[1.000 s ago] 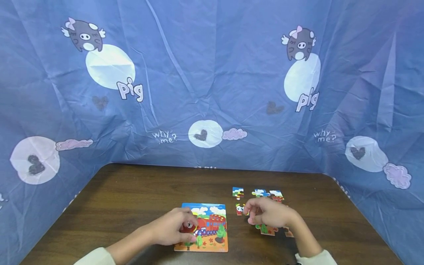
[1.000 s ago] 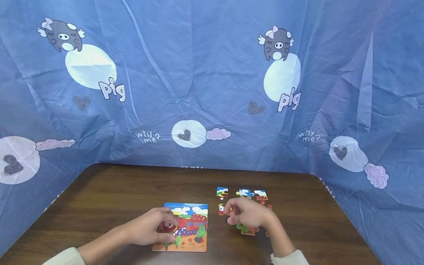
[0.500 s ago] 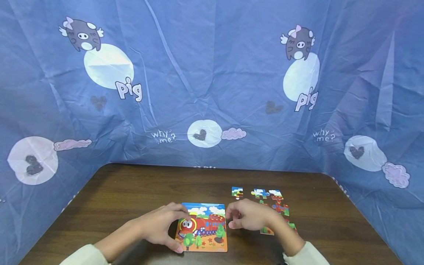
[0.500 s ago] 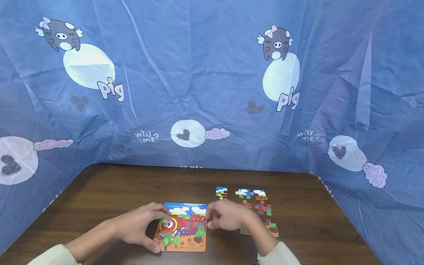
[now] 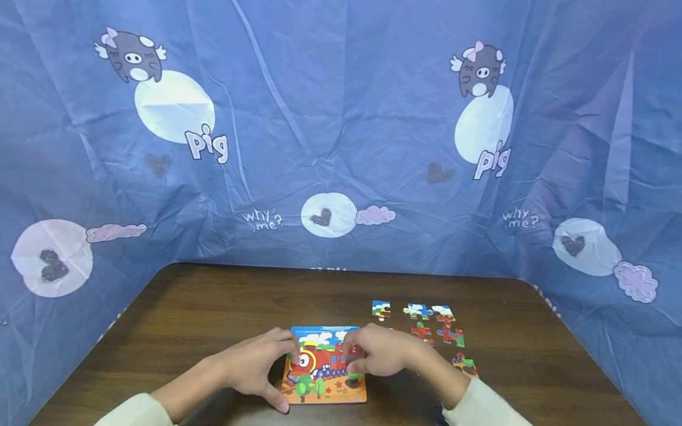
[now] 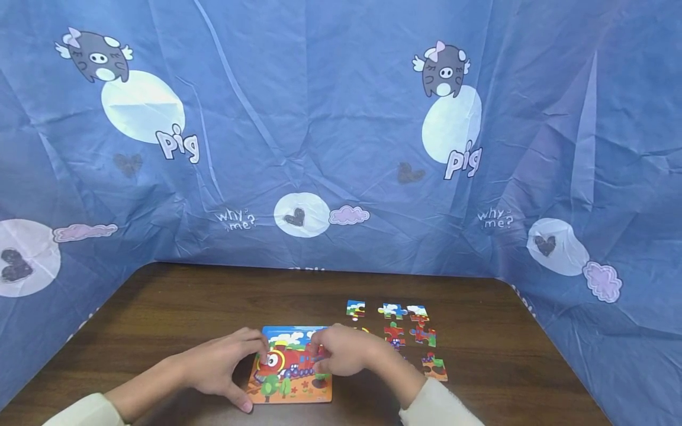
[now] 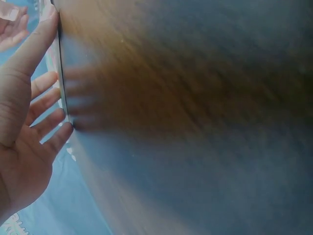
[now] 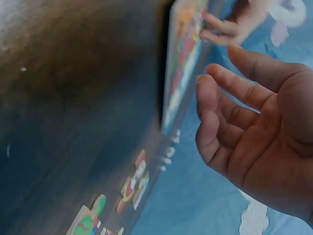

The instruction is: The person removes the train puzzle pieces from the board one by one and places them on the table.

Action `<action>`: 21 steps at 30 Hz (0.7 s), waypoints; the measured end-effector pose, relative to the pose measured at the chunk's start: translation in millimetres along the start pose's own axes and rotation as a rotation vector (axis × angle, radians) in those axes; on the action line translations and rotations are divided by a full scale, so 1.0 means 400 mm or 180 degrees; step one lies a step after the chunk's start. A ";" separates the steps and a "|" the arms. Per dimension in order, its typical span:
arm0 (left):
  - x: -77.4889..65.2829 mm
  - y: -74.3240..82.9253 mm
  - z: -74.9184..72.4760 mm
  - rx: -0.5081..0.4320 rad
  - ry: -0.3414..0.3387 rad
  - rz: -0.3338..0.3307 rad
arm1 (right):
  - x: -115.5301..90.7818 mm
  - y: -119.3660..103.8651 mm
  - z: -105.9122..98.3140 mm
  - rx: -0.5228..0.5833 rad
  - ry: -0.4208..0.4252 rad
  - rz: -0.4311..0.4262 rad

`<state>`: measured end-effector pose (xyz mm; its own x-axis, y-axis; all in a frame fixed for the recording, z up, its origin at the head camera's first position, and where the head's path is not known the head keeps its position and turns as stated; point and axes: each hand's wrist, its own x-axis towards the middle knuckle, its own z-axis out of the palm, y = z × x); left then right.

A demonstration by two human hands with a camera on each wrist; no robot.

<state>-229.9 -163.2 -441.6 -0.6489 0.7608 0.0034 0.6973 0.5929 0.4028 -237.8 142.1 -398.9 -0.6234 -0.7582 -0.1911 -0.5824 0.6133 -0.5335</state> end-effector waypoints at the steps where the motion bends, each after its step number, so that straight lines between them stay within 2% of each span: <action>1: 0.000 0.000 0.001 0.0006 0.0006 -0.0009 | 0.006 -0.004 0.006 -0.0029 -0.0026 -0.0004; 7: 0.000 -0.001 0.004 0.0075 0.0050 0.0031 | 0.047 -0.023 0.049 -0.0282 0.0035 -0.0153; 10: 0.000 -0.003 0.006 0.0092 0.0063 0.0080 | 0.063 -0.030 0.065 -0.0447 0.0087 -0.0320; 21: -0.003 -0.008 0.017 0.0162 0.0190 0.0187 | 0.091 -0.044 0.100 -0.0889 0.0288 -0.0683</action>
<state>-229.1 -164.2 -449.2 -0.6223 0.7786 0.0808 0.7483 0.5614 0.3533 -229.4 94.9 -429.6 -0.5080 -0.8612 -0.0189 -0.8172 0.4887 -0.3057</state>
